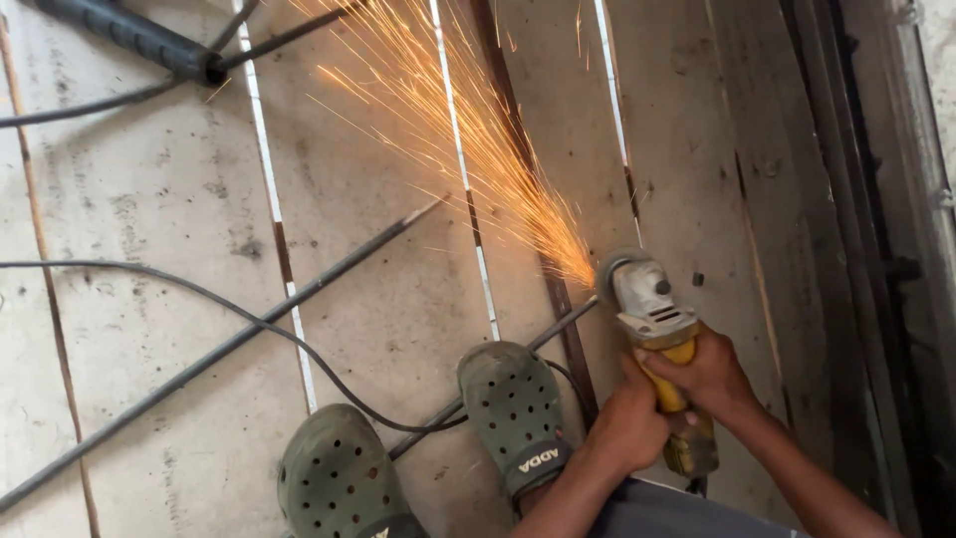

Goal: Using a handheld angle grinder to grind and smooth a metal rod on the floor.

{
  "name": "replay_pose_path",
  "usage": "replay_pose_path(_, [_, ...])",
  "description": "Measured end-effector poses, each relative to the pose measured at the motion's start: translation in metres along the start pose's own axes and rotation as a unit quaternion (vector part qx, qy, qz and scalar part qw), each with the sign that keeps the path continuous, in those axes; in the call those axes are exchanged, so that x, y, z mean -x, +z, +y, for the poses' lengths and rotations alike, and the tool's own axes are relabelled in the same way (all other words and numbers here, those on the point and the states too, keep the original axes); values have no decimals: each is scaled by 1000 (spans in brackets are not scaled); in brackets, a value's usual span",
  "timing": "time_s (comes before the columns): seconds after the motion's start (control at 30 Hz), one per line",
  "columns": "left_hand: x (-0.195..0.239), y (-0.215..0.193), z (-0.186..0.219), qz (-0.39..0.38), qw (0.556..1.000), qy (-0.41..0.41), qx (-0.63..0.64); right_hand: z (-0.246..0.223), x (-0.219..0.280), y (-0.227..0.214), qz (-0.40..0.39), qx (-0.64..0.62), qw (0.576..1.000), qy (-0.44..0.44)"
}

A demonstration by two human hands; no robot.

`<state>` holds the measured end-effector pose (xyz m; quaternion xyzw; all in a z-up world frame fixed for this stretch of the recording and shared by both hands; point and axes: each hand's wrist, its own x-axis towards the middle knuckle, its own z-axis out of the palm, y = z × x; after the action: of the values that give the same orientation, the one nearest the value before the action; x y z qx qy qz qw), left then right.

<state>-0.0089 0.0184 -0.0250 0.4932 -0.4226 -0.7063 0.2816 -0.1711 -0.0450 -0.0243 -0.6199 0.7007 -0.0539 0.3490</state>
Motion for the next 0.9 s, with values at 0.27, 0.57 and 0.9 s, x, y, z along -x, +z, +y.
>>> replay_pose_path(0.27, [32,-83,63,129,990,50,-39,-19,-1,-19,-12,-5,997,79])
replay_pose_path(0.57, [63,-206,29,296,925,-66,-230,-10,-8,-19,-19,20,993,114])
replay_pose_path(0.9, [78,-207,14,108,908,-152,-376,-27,-4,-12,-62,-86,983,148])
